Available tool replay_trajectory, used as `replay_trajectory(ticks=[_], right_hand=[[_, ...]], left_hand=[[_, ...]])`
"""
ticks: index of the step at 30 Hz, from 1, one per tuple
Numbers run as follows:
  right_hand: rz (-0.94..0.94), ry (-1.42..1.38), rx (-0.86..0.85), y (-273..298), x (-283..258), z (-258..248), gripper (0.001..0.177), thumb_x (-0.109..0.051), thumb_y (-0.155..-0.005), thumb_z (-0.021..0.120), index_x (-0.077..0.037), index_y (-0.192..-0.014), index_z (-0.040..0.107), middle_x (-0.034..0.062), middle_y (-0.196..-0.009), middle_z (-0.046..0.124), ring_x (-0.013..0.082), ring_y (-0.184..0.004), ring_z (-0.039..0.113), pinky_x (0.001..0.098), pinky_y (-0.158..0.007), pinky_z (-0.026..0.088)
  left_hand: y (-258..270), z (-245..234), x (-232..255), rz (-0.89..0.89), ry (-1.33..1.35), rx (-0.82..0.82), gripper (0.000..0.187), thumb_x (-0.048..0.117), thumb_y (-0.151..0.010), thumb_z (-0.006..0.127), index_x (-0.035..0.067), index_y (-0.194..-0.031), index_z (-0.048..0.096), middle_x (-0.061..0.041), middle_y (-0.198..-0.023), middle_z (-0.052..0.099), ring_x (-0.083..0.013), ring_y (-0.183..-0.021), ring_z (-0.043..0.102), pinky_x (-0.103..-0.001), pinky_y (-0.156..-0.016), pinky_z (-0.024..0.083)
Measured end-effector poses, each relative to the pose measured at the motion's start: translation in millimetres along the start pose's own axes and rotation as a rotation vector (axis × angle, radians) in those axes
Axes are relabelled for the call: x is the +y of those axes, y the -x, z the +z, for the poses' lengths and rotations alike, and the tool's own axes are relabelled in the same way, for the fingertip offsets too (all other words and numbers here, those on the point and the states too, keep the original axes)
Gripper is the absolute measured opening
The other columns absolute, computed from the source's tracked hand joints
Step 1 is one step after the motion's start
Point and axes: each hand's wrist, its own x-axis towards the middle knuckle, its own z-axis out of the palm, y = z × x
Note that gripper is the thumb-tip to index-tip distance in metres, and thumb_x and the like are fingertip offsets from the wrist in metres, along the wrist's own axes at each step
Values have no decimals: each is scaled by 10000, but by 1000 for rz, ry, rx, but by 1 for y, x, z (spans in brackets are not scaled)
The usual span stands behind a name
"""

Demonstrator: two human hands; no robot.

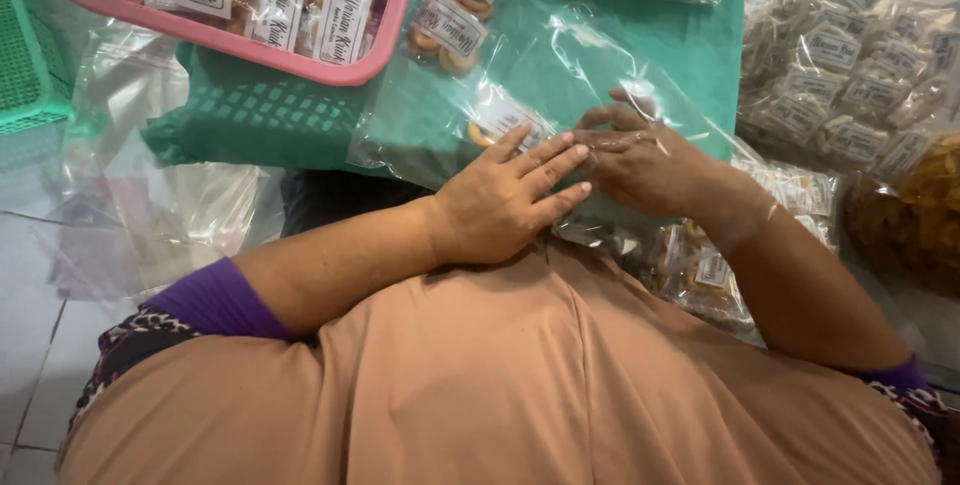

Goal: Packaging small, individually wrapped snack packets into a larger clear plastic bag for bulk distribution.

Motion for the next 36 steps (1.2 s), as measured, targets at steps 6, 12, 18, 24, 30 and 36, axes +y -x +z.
replay_trajectory(ticks=[6,12,18,24,30,36], right_hand=[[-2,5,30,-21,-20,-15,248,-306,-1028,578,-124,-1105,729,64,-1318,712,321,-1290,590,542,-1165,381],[39,98,-86,-21,-13,0,315,-420,-969,608,-154,-1030,767,50,-1334,692,273,-1319,543,569,-1249,207],[17,93,-81,-28,-7,9,540,-617,-1020,444,-175,-882,722,52,-1251,661,277,-1247,567,561,-1230,252],[-12,33,-77,-37,-5,5,486,-526,-1033,446,-163,-821,691,77,-1145,687,305,-1229,582,569,-1165,339],[-18,72,-115,-54,-6,4,433,-461,-1069,437,-117,-856,592,105,-1094,651,327,-1064,600,526,-1031,421],[138,24,-139,-58,-6,22,323,-463,-995,536,-150,-963,613,58,-980,699,293,-992,696,489,-1068,451]], left_hand=[[0,-5,-2,20,18,16,392,155,-1016,523,83,-1391,613,-240,-1473,547,-432,-1366,545,-689,-1082,366],[-2,-10,-2,29,47,26,351,166,-1018,530,76,-1331,657,-249,-1448,567,-474,-1323,567,-710,-1059,375],[-2,-14,-2,10,41,58,372,183,-991,552,118,-1340,664,-243,-1408,598,-507,-1271,596,-698,-1050,394],[-6,-37,1,-53,-13,64,392,240,-1001,562,127,-1366,650,-222,-1446,588,-479,-1282,610,-713,-1059,358],[1,-43,1,-122,-110,99,317,231,-1004,555,49,-1215,706,-239,-1337,647,-481,-1213,637,-697,-1031,383],[5,-34,3,-130,-63,127,302,230,-996,556,51,-1182,713,-243,-1249,677,-478,-1149,667,-618,-964,501]])
